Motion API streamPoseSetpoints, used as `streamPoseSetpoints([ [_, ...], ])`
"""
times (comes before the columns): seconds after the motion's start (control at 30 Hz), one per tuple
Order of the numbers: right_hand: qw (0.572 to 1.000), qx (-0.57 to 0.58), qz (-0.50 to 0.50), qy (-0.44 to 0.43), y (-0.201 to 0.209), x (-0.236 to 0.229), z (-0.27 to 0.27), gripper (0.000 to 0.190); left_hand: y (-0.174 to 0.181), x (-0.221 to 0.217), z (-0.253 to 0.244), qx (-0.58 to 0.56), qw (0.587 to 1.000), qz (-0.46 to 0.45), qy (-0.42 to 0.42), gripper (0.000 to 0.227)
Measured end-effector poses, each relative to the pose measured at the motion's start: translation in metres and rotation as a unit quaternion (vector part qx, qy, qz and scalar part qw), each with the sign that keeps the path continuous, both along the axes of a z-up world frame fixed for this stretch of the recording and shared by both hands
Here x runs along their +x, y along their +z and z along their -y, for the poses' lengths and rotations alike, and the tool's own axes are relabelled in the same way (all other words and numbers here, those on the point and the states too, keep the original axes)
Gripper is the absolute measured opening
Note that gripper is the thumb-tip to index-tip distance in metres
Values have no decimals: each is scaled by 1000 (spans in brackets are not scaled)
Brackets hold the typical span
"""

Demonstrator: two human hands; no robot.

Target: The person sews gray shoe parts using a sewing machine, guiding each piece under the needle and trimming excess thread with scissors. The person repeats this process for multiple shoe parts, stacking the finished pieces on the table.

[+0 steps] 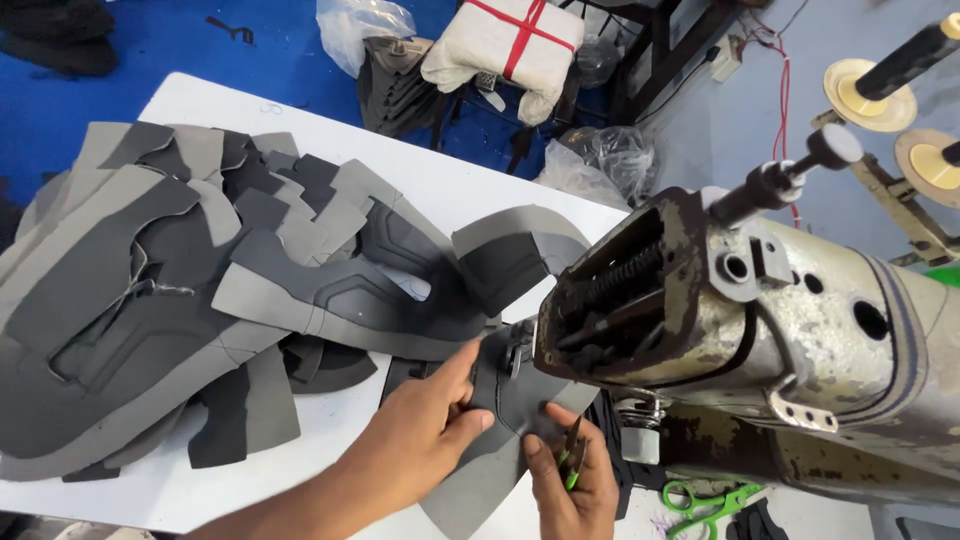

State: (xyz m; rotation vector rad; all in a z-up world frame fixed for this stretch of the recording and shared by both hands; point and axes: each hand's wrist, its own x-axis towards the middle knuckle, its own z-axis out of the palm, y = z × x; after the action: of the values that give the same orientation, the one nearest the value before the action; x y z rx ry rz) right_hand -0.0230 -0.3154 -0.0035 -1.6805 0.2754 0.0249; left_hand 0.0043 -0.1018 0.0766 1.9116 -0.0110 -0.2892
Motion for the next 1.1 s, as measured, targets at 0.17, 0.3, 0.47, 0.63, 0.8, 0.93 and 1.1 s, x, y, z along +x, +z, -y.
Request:
streamPoseSetpoints([
  [0.17, 999, -34, 3, -4, 19, 15, 2, 37, -5, -5, -8, -19, 999, 23, -13, 74],
  [0.3, 996, -8, -64, -62, 24, 39, 1, 30, 7, 4, -13, -7, 999, 21, -42, 75],
  [0.47, 951, -255, 116, 129, -17, 44, 35, 37, 1, 23, -20, 5, 998, 34, -58, 77],
  [0.63, 851, -417, 280, 155, -22, 43, 42, 77, 7, 48, -26, 27, 991, 43, -122, 74],
  [0.8, 977, -179, 113, 1, -20, 35, 23, 39, -5, 85, -27, 44, 972, 117, -199, 71],
  [0.93, 983, 143, 55, -96, 6, 26, -9, 21, 3, 123, -20, 100, 939, 101, -314, 63],
  [1.1, 985, 128, 49, -104, 5, 20, -13, 23, -6, 143, -9, 146, 911, 150, -355, 51],
])
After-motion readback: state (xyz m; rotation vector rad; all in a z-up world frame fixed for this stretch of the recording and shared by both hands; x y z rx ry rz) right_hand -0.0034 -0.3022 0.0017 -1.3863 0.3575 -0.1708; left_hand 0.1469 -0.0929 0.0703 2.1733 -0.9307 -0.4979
